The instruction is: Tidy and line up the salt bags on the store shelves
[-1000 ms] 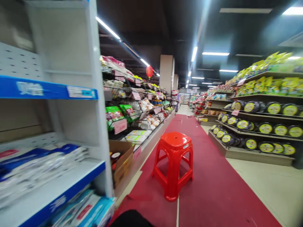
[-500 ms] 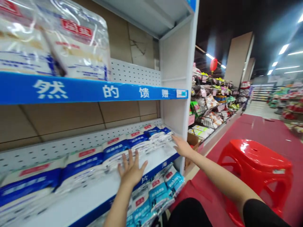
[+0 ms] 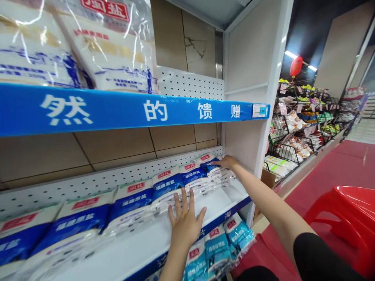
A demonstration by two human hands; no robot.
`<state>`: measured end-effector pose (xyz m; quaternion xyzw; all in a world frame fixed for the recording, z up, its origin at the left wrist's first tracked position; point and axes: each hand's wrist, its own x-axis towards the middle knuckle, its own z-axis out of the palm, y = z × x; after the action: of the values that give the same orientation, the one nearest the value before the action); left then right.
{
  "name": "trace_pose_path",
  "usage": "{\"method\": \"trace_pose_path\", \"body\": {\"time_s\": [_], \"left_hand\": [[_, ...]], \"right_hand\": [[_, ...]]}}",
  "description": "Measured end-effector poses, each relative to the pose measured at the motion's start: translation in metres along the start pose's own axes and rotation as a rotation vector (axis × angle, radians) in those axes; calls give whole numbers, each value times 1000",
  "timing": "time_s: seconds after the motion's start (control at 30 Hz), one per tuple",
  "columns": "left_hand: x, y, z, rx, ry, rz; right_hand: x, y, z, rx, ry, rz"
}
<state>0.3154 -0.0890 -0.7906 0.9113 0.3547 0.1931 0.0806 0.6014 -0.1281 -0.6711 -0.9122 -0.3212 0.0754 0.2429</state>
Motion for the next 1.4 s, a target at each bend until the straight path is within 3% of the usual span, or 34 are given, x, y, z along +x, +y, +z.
{"method": "trace_pose_path", "body": {"time_s": [0.17, 0.4, 0.67, 0.87, 1.0, 1.1, 1.17, 1.23, 1.33, 1.4], "left_hand": [[-3, 5, -7, 31, -29, -6], [-8, 11, -13, 84, -12, -16], [-7, 14, -19, 27, -66, -42], [-5, 13, -17, -87, -61, -28], [-5, 11, -17, -218, -1, -4], [-12, 12, -23, -388, 159, 62], [-19, 16, -28, -576, 255, 173], [-25, 20, -34, -854, 258, 253], [-30, 19, -43, -1245, 241, 143], [-31, 9, -52, -1402, 280, 52]], "right_hand": [[8, -8, 0, 180, -111, 83], [13, -19, 4, 179, -14, 118], [-5, -10, 6, 363, -14, 131], [-45, 9, 11, 339, 258, 28], [-99, 39, 30, 462, 704, -247], [-142, 54, 47, 350, 974, -483], [-164, 53, 59, 290, 1049, -598], [-178, 44, 73, 334, 1065, -596], [-191, 18, 95, 490, 1044, -563], [-194, -2, 108, 563, 992, -618]]}}
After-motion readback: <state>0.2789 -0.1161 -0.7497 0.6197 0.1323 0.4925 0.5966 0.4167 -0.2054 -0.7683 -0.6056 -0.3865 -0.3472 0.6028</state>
